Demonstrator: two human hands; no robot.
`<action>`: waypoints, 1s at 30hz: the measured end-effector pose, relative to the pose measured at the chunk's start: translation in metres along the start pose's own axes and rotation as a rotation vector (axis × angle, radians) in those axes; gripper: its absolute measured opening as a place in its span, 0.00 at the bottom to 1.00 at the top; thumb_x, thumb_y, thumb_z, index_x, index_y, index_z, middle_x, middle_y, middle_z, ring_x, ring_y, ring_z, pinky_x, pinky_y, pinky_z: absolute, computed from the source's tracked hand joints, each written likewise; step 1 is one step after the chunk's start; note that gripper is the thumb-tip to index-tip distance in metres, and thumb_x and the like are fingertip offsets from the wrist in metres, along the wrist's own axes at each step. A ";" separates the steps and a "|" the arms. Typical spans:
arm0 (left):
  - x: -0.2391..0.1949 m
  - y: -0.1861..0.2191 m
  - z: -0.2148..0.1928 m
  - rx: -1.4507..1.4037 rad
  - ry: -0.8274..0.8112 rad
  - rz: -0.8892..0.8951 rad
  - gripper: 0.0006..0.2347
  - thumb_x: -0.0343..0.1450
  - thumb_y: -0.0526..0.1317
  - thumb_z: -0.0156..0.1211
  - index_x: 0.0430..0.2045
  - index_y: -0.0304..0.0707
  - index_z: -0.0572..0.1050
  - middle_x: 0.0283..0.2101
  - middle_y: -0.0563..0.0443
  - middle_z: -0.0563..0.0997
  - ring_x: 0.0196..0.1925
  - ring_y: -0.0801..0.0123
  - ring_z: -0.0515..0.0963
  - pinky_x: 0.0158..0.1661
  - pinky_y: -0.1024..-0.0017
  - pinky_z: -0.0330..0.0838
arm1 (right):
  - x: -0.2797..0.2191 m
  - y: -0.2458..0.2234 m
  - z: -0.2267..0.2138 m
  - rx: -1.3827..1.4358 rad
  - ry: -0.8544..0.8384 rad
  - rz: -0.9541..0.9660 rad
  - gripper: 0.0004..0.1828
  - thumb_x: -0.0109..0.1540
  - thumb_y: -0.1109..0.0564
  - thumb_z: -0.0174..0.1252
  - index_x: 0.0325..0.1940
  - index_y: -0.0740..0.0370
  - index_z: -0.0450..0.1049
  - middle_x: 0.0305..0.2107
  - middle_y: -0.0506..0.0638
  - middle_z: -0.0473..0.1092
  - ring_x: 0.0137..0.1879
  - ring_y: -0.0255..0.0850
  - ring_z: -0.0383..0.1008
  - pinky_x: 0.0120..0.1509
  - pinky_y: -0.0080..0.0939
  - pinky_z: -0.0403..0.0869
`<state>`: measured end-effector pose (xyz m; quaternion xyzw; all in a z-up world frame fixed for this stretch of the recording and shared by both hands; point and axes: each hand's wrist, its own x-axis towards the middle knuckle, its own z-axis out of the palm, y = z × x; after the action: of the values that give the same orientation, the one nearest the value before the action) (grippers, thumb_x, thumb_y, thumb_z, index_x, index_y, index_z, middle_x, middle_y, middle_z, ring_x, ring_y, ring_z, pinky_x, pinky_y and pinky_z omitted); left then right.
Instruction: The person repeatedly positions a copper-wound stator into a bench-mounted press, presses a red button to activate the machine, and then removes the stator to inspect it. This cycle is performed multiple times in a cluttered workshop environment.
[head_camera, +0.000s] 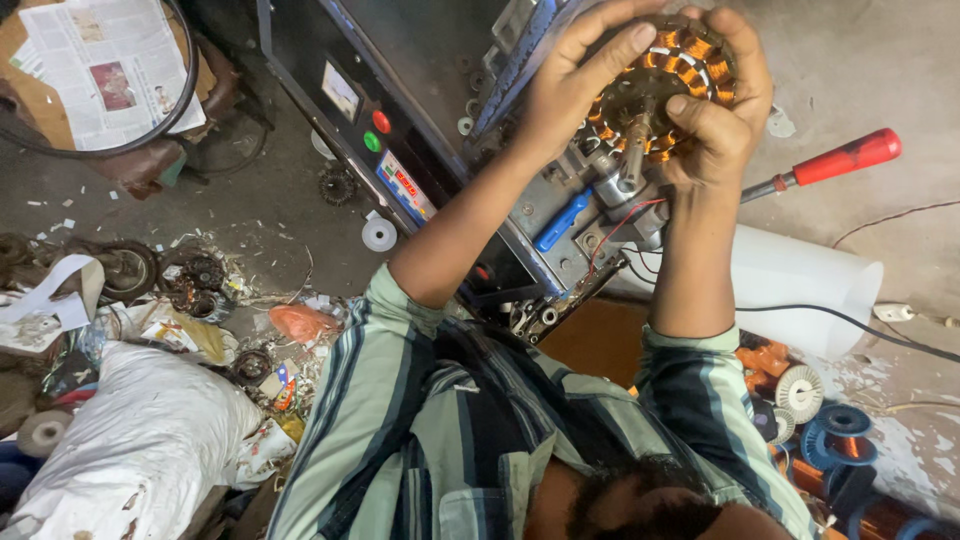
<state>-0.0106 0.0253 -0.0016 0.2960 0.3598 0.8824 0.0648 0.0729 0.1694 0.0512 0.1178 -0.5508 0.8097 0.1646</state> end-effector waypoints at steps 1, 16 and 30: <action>-0.002 0.001 -0.001 -0.029 0.003 -0.032 0.12 0.81 0.39 0.60 0.56 0.32 0.78 0.53 0.48 0.83 0.57 0.70 0.80 0.62 0.72 0.74 | 0.000 0.000 0.001 0.000 -0.006 0.002 0.37 0.53 0.75 0.51 0.68 0.68 0.70 0.58 0.59 0.72 0.62 0.47 0.75 0.74 0.42 0.72; -0.013 -0.039 -0.021 -0.446 0.259 -0.240 0.24 0.75 0.47 0.65 0.63 0.33 0.70 0.62 0.45 0.75 0.66 0.63 0.72 0.65 0.58 0.68 | 0.024 -0.026 0.054 -0.319 0.037 0.006 0.32 0.53 0.74 0.52 0.63 0.73 0.71 0.48 0.55 0.74 0.52 0.43 0.76 0.61 0.37 0.74; -0.015 -0.037 -0.017 -0.572 0.186 -0.322 0.16 0.74 0.41 0.69 0.52 0.32 0.76 0.49 0.45 0.82 0.49 0.65 0.83 0.51 0.66 0.81 | 0.032 -0.033 0.074 -0.542 -0.003 0.032 0.26 0.54 0.73 0.52 0.58 0.71 0.71 0.47 0.51 0.74 0.48 0.36 0.74 0.55 0.32 0.71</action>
<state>-0.0117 0.0375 -0.0425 0.1233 0.1444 0.9493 0.2506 0.0573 0.1160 0.1188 0.0619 -0.7495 0.6351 0.1762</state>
